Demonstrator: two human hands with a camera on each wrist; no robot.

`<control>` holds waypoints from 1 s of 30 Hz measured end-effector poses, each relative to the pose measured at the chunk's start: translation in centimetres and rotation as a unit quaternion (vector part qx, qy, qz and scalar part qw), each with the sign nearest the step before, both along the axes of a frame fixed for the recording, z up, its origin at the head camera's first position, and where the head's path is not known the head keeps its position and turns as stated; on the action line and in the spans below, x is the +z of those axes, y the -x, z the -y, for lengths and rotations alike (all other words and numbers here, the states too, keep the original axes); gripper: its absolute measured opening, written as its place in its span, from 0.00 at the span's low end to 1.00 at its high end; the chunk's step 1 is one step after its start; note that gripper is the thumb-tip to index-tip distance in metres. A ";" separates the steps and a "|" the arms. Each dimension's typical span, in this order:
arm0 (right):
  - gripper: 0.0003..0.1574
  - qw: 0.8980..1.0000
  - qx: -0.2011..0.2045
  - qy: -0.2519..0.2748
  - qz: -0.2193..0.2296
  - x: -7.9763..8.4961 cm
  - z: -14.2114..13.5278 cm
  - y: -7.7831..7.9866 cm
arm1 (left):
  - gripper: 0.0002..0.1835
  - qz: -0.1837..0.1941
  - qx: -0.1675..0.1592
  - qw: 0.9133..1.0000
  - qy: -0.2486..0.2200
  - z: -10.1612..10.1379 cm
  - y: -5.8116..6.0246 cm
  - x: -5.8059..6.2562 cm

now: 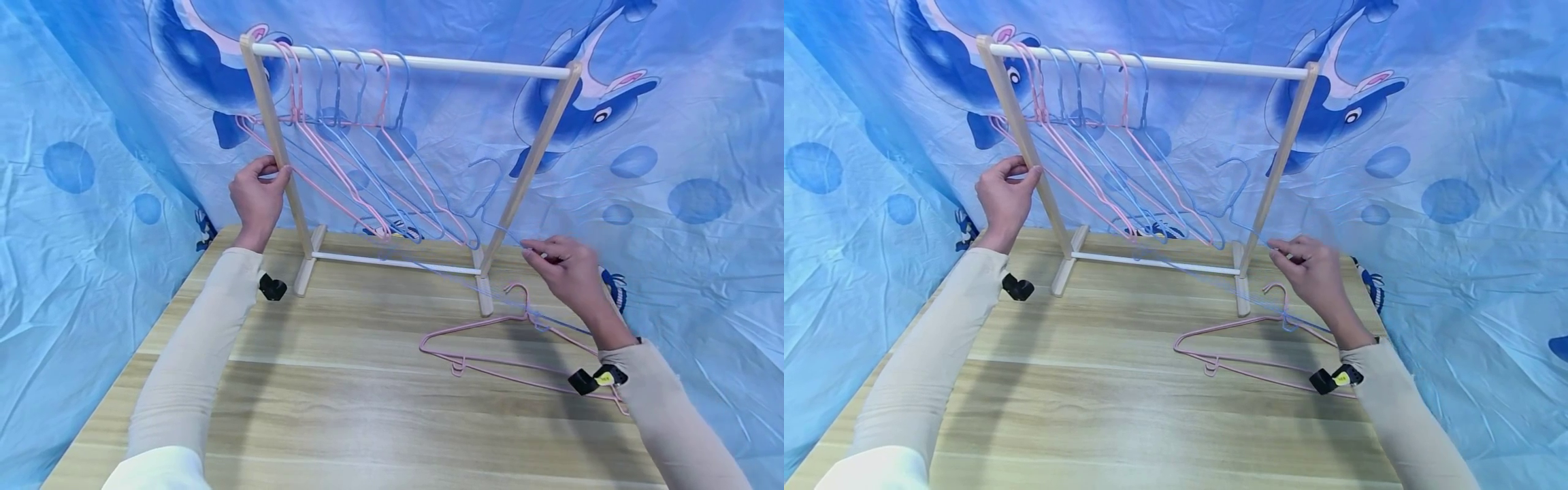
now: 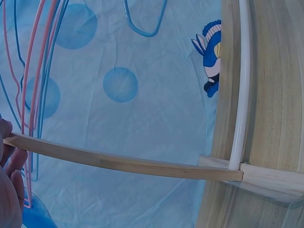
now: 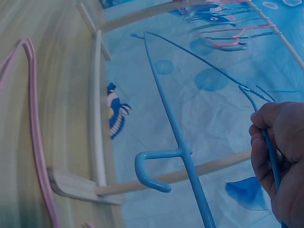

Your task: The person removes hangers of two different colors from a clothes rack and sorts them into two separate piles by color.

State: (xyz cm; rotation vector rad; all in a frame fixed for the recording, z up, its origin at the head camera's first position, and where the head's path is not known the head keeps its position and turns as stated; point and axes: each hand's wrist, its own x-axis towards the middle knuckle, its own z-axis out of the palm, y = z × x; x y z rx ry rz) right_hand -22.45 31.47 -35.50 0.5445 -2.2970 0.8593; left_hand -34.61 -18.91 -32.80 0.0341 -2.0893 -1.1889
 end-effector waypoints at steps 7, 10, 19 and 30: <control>0.10 0.998 0.026 0.022 0.046 -2.4 1.1 0.6 | 0.18 0.000 0.004 1.000 0.002 0.0 0.2 0.0; 0.10 0.996 0.042 0.041 0.065 -3.4 1.8 0.8 | 0.18 -0.001 0.005 1.000 0.003 0.0 0.3 -0.1; 0.10 0.977 0.071 0.094 0.175 -5.4 4.9 1.0 | 0.18 0.001 0.005 1.000 0.005 0.0 0.1 -0.1; 0.11 0.946 0.158 0.118 0.257 -4.5 10.1 -0.7 | 0.18 -0.001 0.008 1.000 0.012 0.1 0.2 -0.1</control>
